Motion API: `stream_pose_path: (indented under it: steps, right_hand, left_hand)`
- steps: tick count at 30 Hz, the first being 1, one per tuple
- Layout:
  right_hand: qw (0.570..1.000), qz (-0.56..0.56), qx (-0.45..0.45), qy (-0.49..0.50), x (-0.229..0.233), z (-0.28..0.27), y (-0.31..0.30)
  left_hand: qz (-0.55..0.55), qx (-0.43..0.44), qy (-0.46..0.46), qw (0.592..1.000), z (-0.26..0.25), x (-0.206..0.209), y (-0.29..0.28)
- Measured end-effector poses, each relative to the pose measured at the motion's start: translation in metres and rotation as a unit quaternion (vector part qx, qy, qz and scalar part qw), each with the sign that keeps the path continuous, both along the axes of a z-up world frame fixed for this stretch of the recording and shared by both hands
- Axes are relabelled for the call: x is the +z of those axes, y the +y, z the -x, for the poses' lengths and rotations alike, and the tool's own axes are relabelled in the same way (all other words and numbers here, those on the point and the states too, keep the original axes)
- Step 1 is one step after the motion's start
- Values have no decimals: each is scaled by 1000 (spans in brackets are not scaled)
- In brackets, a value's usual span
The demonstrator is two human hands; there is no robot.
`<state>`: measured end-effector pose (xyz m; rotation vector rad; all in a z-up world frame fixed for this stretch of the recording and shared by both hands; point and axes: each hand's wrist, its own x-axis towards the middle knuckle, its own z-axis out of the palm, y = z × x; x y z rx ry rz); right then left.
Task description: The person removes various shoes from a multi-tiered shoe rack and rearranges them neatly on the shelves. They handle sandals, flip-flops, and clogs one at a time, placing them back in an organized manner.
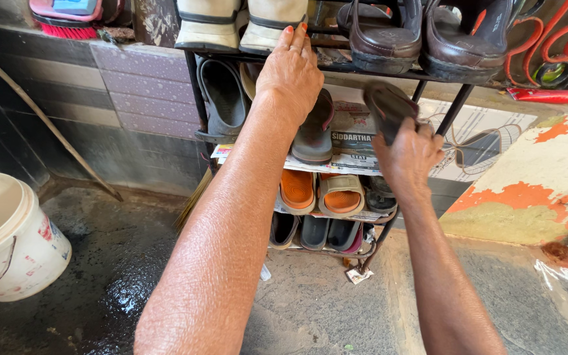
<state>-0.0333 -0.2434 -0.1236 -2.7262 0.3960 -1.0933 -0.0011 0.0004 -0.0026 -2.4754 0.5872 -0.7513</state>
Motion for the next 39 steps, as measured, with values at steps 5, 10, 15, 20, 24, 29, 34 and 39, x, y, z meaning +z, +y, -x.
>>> stream_pose_path:
  steps: [5,10,15,20,24,29,34,39]
  right_hand:
    - [998,-11,52,-14,11,-2,60]
    - [999,-9,44,11,13,-24,125]
    - [999,-5,40,15,6,-30,155]
    - [999,-4,46,8,-2,-16,172]
    - [996,-18,82,-11,-7,-9,176]
    - [993,6,114,-34,-16,-19,162]
    - [953,8,234,-191,-42,3,116]
    - [804,352,471,-89,-119,80,85]
  left_hand:
    - [13,-15,-9,1000,-3,-2,0]
    - [15,-36,-4,999,-4,-2,2]
    - [10,-20,-22,1000,-9,-5,0]
    - [21,-31,-48,998,-18,-13,0]
    - [19,-33,-53,998,-20,-15,0]
    - [18,-31,-45,998,-15,-13,0]
    - [2,-22,-6,1000,-5,-5,2]
    - [8,-23,-31,999,-1,-3,4]
